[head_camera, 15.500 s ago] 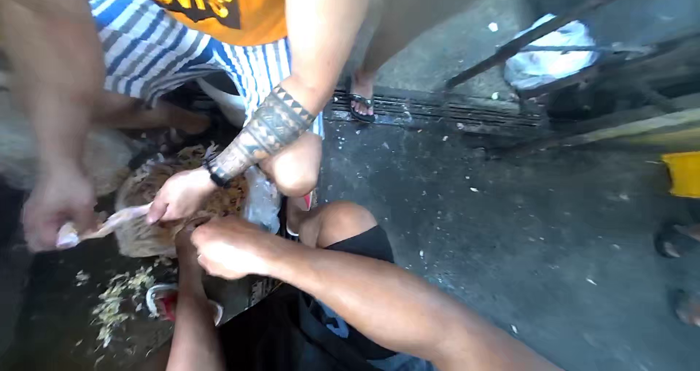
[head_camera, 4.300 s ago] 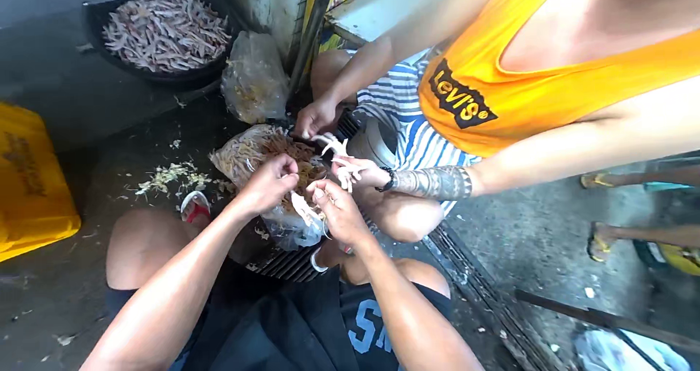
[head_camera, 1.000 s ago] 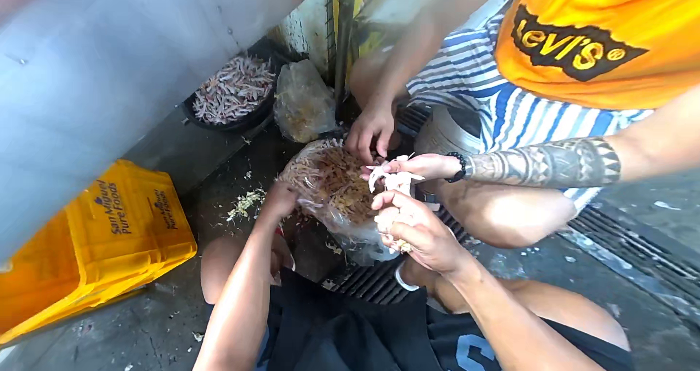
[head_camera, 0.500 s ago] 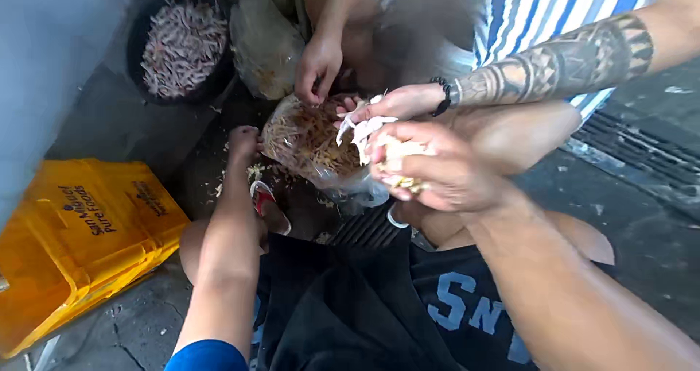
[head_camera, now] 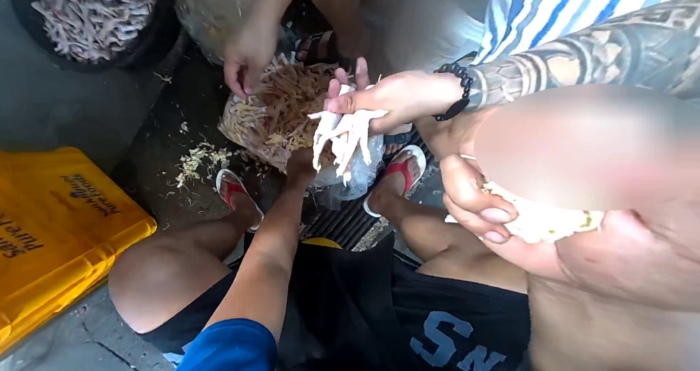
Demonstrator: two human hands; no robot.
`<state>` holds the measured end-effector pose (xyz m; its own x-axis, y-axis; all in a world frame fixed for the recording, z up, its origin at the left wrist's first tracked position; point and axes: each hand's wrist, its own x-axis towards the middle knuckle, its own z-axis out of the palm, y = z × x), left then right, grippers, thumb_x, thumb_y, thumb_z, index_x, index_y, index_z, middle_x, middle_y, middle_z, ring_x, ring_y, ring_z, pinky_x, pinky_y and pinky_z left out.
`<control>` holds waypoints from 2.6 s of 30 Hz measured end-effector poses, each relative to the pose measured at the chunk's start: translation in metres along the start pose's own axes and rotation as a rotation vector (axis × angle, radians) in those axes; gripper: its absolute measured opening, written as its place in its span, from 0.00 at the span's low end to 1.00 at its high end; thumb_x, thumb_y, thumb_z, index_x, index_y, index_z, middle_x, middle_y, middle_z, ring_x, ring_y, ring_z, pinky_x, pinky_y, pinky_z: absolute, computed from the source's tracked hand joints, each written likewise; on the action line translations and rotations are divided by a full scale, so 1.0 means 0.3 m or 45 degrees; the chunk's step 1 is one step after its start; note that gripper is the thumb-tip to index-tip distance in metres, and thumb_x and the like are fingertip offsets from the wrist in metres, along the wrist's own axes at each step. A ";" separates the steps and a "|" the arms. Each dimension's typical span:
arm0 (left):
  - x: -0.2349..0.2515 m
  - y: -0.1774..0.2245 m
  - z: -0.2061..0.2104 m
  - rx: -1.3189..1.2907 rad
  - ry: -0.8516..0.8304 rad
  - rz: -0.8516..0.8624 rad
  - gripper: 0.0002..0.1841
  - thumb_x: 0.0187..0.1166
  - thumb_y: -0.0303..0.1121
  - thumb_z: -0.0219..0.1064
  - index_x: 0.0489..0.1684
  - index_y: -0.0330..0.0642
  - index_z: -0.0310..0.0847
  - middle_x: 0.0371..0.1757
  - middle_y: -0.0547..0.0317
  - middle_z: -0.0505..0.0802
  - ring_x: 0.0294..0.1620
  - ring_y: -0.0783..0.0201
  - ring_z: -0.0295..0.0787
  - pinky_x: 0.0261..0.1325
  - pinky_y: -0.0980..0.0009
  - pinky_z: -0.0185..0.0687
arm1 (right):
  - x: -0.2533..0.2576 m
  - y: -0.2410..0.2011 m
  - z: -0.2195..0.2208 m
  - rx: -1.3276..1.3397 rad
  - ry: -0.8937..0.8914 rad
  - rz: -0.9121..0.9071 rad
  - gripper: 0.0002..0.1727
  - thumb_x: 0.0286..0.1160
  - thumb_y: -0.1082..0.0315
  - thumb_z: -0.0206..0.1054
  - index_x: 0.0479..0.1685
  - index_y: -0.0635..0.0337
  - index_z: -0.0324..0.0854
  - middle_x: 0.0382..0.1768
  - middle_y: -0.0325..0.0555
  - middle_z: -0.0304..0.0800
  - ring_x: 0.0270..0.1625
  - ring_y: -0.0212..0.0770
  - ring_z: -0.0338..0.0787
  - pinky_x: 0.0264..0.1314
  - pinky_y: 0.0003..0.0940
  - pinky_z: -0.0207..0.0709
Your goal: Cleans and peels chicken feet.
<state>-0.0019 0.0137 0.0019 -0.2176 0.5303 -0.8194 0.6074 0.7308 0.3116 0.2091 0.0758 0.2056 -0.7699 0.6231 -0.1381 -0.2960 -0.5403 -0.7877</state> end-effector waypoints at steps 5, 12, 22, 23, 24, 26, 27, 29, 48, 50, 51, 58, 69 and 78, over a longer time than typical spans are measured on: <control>0.011 -0.011 0.046 -0.093 0.108 -0.023 0.21 0.91 0.32 0.56 0.76 0.28 0.73 0.77 0.29 0.78 0.77 0.35 0.77 0.78 0.42 0.70 | 0.004 0.022 -0.028 0.130 0.020 -0.123 0.09 0.84 0.62 0.60 0.50 0.54 0.82 0.46 0.39 0.86 0.33 0.30 0.89 0.30 0.20 0.84; 0.384 -0.261 0.145 0.567 0.564 0.032 0.17 0.83 0.32 0.63 0.66 0.41 0.85 0.78 0.36 0.79 0.58 0.35 0.89 0.54 0.38 0.87 | 0.005 0.033 -0.006 0.185 -0.003 0.001 0.12 0.84 0.66 0.59 0.55 0.62 0.80 0.39 0.39 0.86 0.30 0.27 0.87 0.30 0.16 0.82; 0.424 -0.305 0.049 0.700 0.266 -0.022 0.12 0.84 0.30 0.58 0.52 0.40 0.89 0.57 0.41 0.93 0.58 0.36 0.90 0.55 0.35 0.83 | 0.041 0.055 0.008 -0.041 0.124 0.018 0.05 0.77 0.65 0.62 0.37 0.51 0.81 0.30 0.37 0.85 0.23 0.28 0.83 0.24 0.18 0.77; 0.409 -0.302 0.044 0.681 0.304 -0.011 0.12 0.83 0.29 0.58 0.52 0.40 0.89 0.55 0.40 0.93 0.56 0.37 0.91 0.51 0.36 0.84 | 0.056 0.054 0.009 -0.073 0.124 0.069 0.05 0.76 0.65 0.61 0.39 0.53 0.81 0.28 0.36 0.83 0.22 0.27 0.82 0.23 0.18 0.77; 0.389 -0.299 0.040 0.667 0.362 -0.006 0.13 0.83 0.27 0.57 0.53 0.40 0.89 0.55 0.41 0.93 0.53 0.38 0.92 0.49 0.39 0.86 | 0.082 0.055 0.019 -0.126 0.146 0.136 0.08 0.75 0.66 0.59 0.43 0.58 0.80 0.24 0.37 0.81 0.20 0.28 0.82 0.22 0.19 0.77; 0.344 -0.287 0.033 0.629 0.454 -0.023 0.13 0.82 0.26 0.59 0.57 0.42 0.87 0.55 0.42 0.92 0.50 0.42 0.93 0.43 0.45 0.88 | 0.141 0.054 0.056 -0.335 0.186 0.297 0.19 0.72 0.69 0.54 0.59 0.68 0.77 0.23 0.40 0.79 0.23 0.30 0.85 0.26 0.20 0.78; 0.313 -0.269 0.029 0.541 0.460 -0.048 0.15 0.80 0.27 0.62 0.61 0.43 0.85 0.56 0.41 0.91 0.50 0.41 0.93 0.44 0.44 0.89 | 0.155 0.057 0.073 -0.378 0.188 0.322 0.20 0.73 0.70 0.53 0.61 0.69 0.75 0.24 0.41 0.79 0.24 0.30 0.86 0.27 0.20 0.79; 0.246 -0.219 0.041 0.300 0.466 -0.084 0.22 0.76 0.29 0.68 0.70 0.45 0.81 0.60 0.37 0.89 0.53 0.37 0.91 0.47 0.40 0.88 | 0.165 0.066 0.097 -0.404 0.204 0.319 0.18 0.72 0.70 0.54 0.58 0.68 0.75 0.23 0.41 0.78 0.24 0.30 0.86 0.26 0.19 0.79; 0.439 -0.269 -0.067 -0.504 0.410 -0.448 0.20 0.84 0.41 0.62 0.58 0.29 0.83 0.62 0.32 0.89 0.64 0.37 0.87 0.63 0.36 0.83 | 0.139 0.082 0.050 -0.381 0.115 0.175 0.14 0.77 0.62 0.58 0.55 0.59 0.77 0.43 0.44 0.87 0.27 0.30 0.86 0.22 0.21 0.78; 0.435 -0.239 -0.053 -0.476 0.391 -0.480 0.21 0.83 0.41 0.62 0.56 0.28 0.83 0.62 0.32 0.88 0.65 0.37 0.87 0.62 0.37 0.83 | 0.138 0.080 0.043 -0.370 0.134 0.155 0.18 0.76 0.61 0.59 0.61 0.59 0.77 0.34 0.41 0.85 0.22 0.31 0.84 0.19 0.23 0.77; 0.431 -0.232 -0.047 -0.503 0.383 -0.483 0.21 0.83 0.43 0.63 0.55 0.29 0.83 0.62 0.32 0.89 0.65 0.37 0.87 0.62 0.36 0.83 | 0.136 0.078 0.044 -0.361 0.144 0.148 0.20 0.75 0.60 0.60 0.64 0.59 0.77 0.31 0.39 0.83 0.20 0.30 0.82 0.18 0.23 0.76; 0.521 -0.287 -0.007 -1.533 0.380 -0.456 0.21 0.84 0.47 0.66 0.65 0.41 0.77 0.35 0.52 0.84 0.24 0.61 0.77 0.25 0.63 0.78 | 0.128 0.073 0.080 -0.333 0.150 0.121 0.14 0.70 0.60 0.66 0.52 0.53 0.80 0.30 0.39 0.82 0.19 0.32 0.80 0.17 0.26 0.76; 0.469 -0.272 -0.012 -0.939 0.358 -0.232 0.24 0.91 0.45 0.56 0.76 0.39 0.77 0.62 0.33 0.88 0.53 0.40 0.90 0.57 0.41 0.85 | 0.130 0.123 0.084 -0.435 0.058 0.080 0.15 0.81 0.62 0.58 0.59 0.57 0.80 0.39 0.41 0.85 0.22 0.30 0.80 0.21 0.24 0.77; 0.155 -0.237 -0.028 -1.538 0.252 0.100 0.23 0.89 0.53 0.59 0.77 0.53 0.74 0.30 0.56 0.84 0.17 0.66 0.71 0.20 0.71 0.71 | 0.097 0.202 0.097 -1.045 -0.330 0.252 0.16 0.82 0.69 0.55 0.48 0.53 0.91 0.41 0.33 0.87 0.31 0.22 0.79 0.31 0.19 0.75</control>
<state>-0.0616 -0.0100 -0.0544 -0.3885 0.5701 -0.7239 -0.4514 0.5671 0.6889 0.1523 0.0446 0.1714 -0.8976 0.3592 -0.2555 0.2789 0.0137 -0.9602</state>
